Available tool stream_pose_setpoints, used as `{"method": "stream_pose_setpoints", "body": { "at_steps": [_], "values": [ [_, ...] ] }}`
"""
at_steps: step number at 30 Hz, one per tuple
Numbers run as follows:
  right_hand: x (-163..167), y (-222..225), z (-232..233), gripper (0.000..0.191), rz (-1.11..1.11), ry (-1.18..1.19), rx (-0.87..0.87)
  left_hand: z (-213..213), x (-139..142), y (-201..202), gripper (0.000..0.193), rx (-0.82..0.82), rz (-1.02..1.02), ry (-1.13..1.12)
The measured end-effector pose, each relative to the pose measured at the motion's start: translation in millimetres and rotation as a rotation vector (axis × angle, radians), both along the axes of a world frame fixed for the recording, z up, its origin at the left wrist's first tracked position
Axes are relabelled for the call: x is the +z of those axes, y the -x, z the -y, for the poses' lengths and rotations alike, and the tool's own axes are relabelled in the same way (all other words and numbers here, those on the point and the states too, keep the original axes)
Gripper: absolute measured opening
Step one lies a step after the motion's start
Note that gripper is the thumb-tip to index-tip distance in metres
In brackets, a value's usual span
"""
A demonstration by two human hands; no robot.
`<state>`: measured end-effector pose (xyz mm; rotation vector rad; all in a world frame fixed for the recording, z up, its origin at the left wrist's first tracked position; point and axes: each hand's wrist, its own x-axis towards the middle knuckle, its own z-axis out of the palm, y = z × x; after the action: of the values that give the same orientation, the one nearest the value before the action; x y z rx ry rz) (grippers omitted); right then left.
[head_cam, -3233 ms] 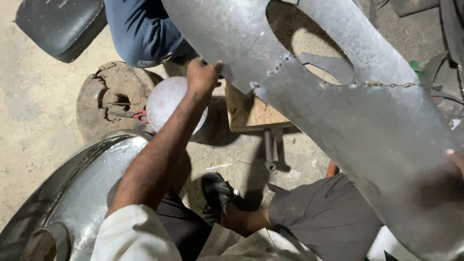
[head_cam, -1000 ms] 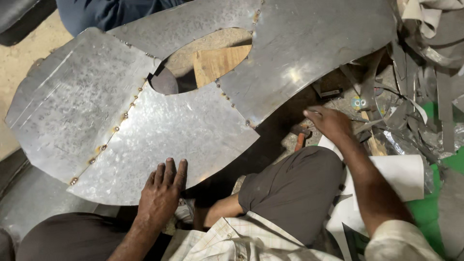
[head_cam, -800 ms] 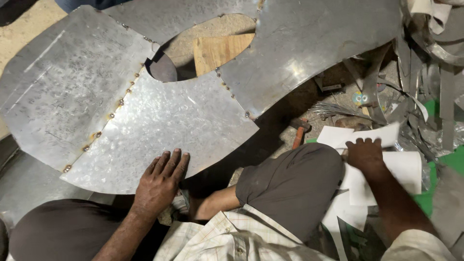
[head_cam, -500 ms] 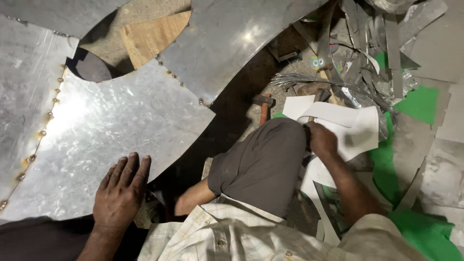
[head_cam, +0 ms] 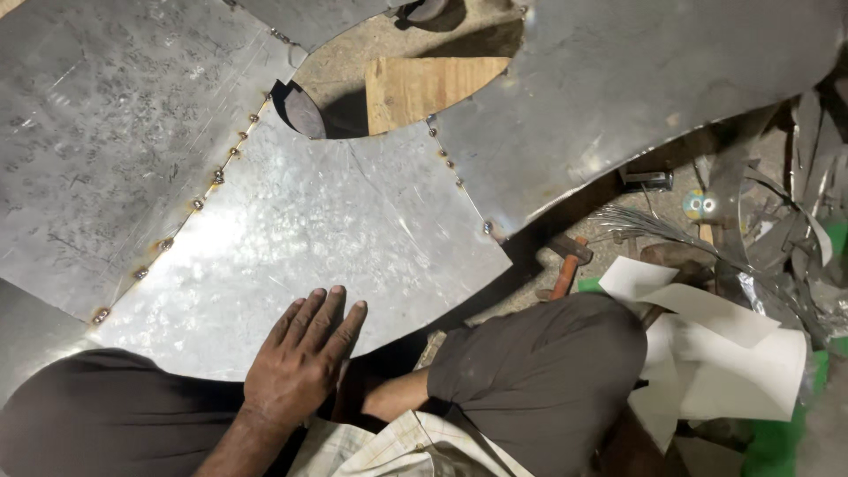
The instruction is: The person sits on the floor and uses a hammer to shape a large, curved metal sheet with a central hole. They repeatedly strike the metal along its seams and edges to flatten and smooth the surface.
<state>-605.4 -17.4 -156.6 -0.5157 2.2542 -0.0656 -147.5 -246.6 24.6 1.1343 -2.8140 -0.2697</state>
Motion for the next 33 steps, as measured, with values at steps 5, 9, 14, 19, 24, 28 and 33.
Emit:
{"method": "stream_pose_setpoints", "body": {
  "at_steps": [5,9,14,19,24,28,33],
  "values": [
    [8,20,26,0.030,0.018,-0.026,-0.064,13,-16,-3,0.062,-0.019,0.029,-0.020],
    [25,25,25,0.031,0.026,-0.025,-0.120,17,-20,-8,0.061,-0.014,0.014,-0.104],
    [65,43,44,0.032,0.034,0.053,-0.218,14,-14,-13,0.061,-0.035,0.037,-0.117],
    [164,51,81,0.035,0.015,0.306,-0.312,18,-1,-19,0.066,-0.047,0.075,-0.174],
    [243,19,99,0.033,0.174,0.804,-0.181,13,18,-17,0.076,-0.039,0.020,-0.138],
    [220,-18,126,0.032,0.314,0.748,-0.131,8,16,-8,0.089,-0.069,0.069,-0.116],
    [197,-55,165,0.032,0.428,0.653,0.107,5,16,6,0.104,-0.056,0.382,-0.250]
  ]
}}
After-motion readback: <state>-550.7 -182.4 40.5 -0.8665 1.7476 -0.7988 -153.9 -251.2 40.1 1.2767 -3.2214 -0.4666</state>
